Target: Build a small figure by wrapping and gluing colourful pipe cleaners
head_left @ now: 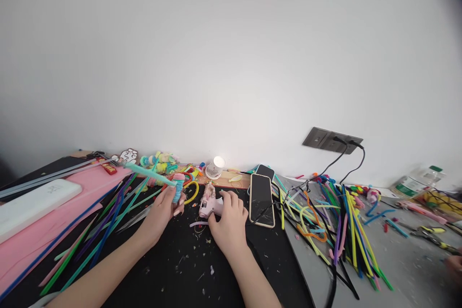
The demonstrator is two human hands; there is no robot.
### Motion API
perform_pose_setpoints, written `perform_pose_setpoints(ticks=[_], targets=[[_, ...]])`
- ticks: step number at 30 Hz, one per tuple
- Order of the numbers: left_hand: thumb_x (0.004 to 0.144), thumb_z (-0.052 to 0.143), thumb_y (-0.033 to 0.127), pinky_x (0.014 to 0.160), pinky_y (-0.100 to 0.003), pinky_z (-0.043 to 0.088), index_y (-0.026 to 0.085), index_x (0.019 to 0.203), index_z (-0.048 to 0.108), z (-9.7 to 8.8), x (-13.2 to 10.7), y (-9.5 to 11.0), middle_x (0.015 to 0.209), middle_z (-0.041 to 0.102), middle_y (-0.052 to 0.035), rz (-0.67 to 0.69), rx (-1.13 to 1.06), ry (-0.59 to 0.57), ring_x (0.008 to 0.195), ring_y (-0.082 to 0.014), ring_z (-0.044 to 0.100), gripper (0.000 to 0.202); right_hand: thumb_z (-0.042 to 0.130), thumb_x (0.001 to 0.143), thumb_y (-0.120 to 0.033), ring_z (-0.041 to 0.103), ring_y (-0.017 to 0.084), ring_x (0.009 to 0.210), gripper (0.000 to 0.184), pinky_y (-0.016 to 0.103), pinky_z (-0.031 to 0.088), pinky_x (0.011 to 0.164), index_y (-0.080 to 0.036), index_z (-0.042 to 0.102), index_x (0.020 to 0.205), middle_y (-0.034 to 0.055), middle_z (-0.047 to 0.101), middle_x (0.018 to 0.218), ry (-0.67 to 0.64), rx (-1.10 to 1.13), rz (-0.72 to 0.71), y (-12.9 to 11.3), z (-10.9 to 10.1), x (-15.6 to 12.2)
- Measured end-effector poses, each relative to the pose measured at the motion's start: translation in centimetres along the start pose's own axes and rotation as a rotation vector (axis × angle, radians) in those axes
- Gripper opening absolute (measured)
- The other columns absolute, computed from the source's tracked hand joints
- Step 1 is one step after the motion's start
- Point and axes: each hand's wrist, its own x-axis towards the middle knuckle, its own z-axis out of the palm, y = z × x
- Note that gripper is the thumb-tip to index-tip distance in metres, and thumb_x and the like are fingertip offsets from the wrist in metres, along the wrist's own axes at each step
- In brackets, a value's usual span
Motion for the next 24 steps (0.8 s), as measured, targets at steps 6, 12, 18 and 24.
perform_pose_setpoints(ticks=[6,12,18,24], targets=[[0.089,0.045,0.05,0.055,-0.024,0.04,0.019,0.073,0.048,0.5,-0.7,0.3,0.061,0.043,0.0064,-0.075,-0.16,-0.12,0.046,-0.0064,0.03,0.036,0.058,0.068,-0.018,0.054,0.033,0.101,0.046,0.045,0.034,0.082,-0.019,0.059,0.115,0.014,0.062,0.105,-0.114,-0.143,0.069,0.8,0.5,0.3],[0.089,0.043,0.053,0.053,-0.023,0.038,0.019,0.077,0.049,0.5,-0.5,0.1,0.059,0.042,0.0072,-0.089,-0.132,-0.083,0.045,-0.0062,0.029,0.037,0.057,0.075,-0.021,0.057,0.029,0.096,0.03,0.038,0.036,0.08,-0.022,0.063,0.104,0.0083,0.065,0.098,-0.062,0.018,0.043,0.8,-0.2,1.0],[0.087,0.041,0.058,0.047,-0.024,0.031,0.02,0.068,0.044,0.5,-0.3,-0.2,0.052,0.04,0.0078,-0.101,-0.027,-0.076,0.042,-0.0074,0.028,0.043,0.053,0.08,-0.018,0.058,0.019,0.081,0.015,0.026,0.041,0.072,-0.018,0.061,0.092,0.004,0.063,0.087,-0.095,0.484,-0.2,0.6,-0.5,0.9],[0.086,0.04,0.06,0.047,-0.024,0.028,0.021,0.063,0.039,0.4,-0.3,-0.5,0.051,0.04,0.0078,-0.059,0.054,-0.119,0.042,-0.0076,0.029,0.046,0.056,0.079,-0.016,0.056,0.017,0.074,0.008,0.024,0.039,0.065,-0.018,0.061,0.085,0.0022,0.062,0.082,-0.148,0.496,-0.262,0.5,-0.1,0.6]])
